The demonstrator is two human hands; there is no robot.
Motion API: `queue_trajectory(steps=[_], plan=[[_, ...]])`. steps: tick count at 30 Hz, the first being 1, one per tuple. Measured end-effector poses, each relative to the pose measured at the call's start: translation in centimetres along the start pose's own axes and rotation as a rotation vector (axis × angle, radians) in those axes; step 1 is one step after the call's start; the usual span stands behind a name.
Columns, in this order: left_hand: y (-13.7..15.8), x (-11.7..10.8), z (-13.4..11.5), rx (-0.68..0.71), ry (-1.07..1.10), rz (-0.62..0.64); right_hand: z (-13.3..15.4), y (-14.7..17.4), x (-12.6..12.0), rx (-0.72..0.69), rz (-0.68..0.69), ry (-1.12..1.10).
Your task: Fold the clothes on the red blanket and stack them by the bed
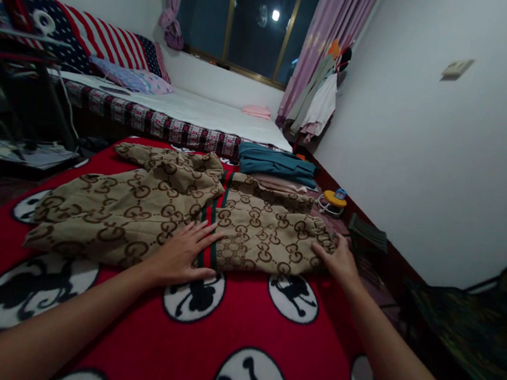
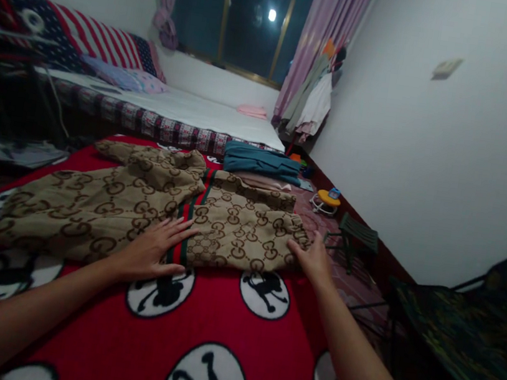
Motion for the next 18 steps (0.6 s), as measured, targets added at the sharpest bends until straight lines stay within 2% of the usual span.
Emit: queue_trajectory(steps=[2, 3, 7, 10, 12, 18], plan=[[-0.1, -0.2, -0.2, 0.011, 0.033, -0.018, -0.1, -1.3, 0.6, 0.008, 0.108, -0.054], [-0.1, -0.2, -0.3, 0.006, 0.053, -0.025, 0.5, -2.1, 0.5, -0.014, 0.1, -0.085], [-0.2, -0.5, 0.7, -0.117, 0.155, -0.085, 5.7, -5.3, -1.7, -0.13, -0.098, -0.236], [-0.2, -0.8, 1.6, -0.21, 0.255, -0.125, 9.8, -7.2, -2.3, -0.234, -0.114, -0.26], [-0.2, -0.9, 2.0, -0.249, 0.314, -0.134, 11.4, -8.2, -2.2, -0.261, -0.11, -0.243], [-0.2, -1.0, 2.4, -0.281, 0.403, -0.151, 11.9, -9.9, -1.9, -0.236, -0.1, -0.188]])
Point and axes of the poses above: each hand's wrist, its own y-axis away from the middle knuckle, its own x-axis out of the palm, z = x × y, the point moved 6 cm from there along -y, towards the middle knuckle, and after that the axes turned 4 degrees about -y, right-handed, at the moved point
